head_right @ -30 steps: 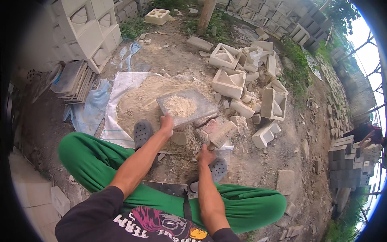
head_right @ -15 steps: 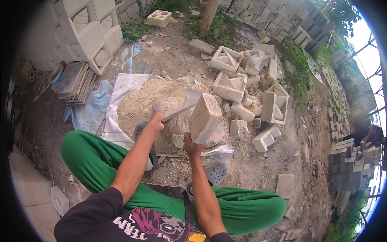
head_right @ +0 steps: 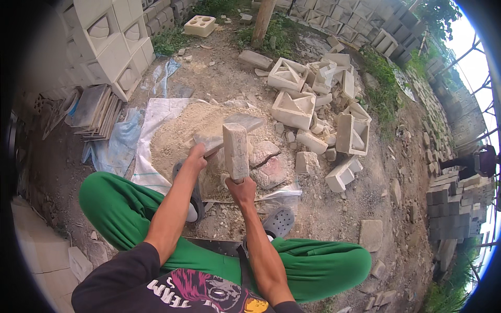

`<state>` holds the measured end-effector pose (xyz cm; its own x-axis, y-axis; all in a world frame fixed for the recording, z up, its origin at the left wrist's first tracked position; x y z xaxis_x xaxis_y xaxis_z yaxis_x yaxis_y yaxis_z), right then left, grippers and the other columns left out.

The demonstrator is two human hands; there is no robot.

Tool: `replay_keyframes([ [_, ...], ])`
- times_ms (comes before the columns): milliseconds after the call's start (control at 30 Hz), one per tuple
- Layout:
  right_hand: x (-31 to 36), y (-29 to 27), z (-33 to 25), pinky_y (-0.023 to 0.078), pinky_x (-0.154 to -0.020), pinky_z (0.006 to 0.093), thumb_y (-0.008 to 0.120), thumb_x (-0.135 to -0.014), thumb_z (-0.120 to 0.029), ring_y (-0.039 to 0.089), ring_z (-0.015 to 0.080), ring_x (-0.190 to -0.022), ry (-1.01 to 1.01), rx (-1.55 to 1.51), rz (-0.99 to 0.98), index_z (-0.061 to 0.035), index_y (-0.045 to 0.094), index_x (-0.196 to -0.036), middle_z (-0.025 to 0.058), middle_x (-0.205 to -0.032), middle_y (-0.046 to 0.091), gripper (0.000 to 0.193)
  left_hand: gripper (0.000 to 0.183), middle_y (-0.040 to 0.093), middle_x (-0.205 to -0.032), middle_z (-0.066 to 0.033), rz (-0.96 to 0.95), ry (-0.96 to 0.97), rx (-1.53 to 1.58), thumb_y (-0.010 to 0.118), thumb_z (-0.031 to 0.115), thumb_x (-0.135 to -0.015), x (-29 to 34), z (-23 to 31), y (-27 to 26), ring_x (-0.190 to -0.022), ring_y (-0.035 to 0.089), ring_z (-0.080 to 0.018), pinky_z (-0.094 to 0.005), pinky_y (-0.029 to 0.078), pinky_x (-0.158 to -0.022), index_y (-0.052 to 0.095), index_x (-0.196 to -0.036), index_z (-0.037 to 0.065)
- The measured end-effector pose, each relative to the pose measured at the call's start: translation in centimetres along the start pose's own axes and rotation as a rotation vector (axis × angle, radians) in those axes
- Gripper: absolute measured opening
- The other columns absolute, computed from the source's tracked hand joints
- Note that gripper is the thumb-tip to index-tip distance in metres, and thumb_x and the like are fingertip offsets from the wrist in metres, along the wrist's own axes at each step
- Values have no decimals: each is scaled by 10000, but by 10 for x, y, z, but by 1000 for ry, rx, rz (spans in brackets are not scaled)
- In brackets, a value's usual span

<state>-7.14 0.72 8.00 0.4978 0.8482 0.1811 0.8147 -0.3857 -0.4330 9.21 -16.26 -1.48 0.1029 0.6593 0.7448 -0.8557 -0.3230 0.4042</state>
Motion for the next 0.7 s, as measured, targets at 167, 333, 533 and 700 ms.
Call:
replay_keyframes([
  [167,11,-17,-11,565,-718,394,763,-772,-225,745,308,-826,-304,-49,129,2,712,-1019,179,-882,742,339,330,638,-1209,-171,6,84,-56,429,47,-970,3,7,12,-972,707,-330,-476,658,-746,519,-1284,1],
  [333,8,-6,-4,571,-729,374,773,-777,-217,750,275,-848,-70,-6,8,-8,707,-1056,170,-918,749,355,332,639,-1203,-155,-14,38,-10,437,67,-974,5,10,12,-1001,696,-313,-425,670,-687,513,-1292,8],
  [533,5,-5,-11,571,-731,369,785,-768,-226,751,258,-856,-41,-63,-38,-8,709,-1054,158,-915,755,367,331,602,-1240,-172,14,36,-45,452,113,-1013,10,8,8,-1023,678,-315,-371,672,-639,479,-1324,4],
  [700,12,-24,-22,567,-720,375,791,-764,-274,751,277,-838,-321,-122,186,-13,719,-1026,160,-877,751,377,337,599,-1228,-175,0,6,-67,457,106,-1007,16,7,19,-1014,678,-303,-353,672,-631,472,-1322,-10],
])
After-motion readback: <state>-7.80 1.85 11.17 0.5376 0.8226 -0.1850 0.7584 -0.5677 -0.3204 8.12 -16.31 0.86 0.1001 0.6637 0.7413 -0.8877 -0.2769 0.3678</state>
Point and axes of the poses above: each hand's wrist, its own x-axis away from the middle knuckle, its own y-axis out of the palm, z = x × y, the point moved 10 cm from there along -x, towards the middle knuckle
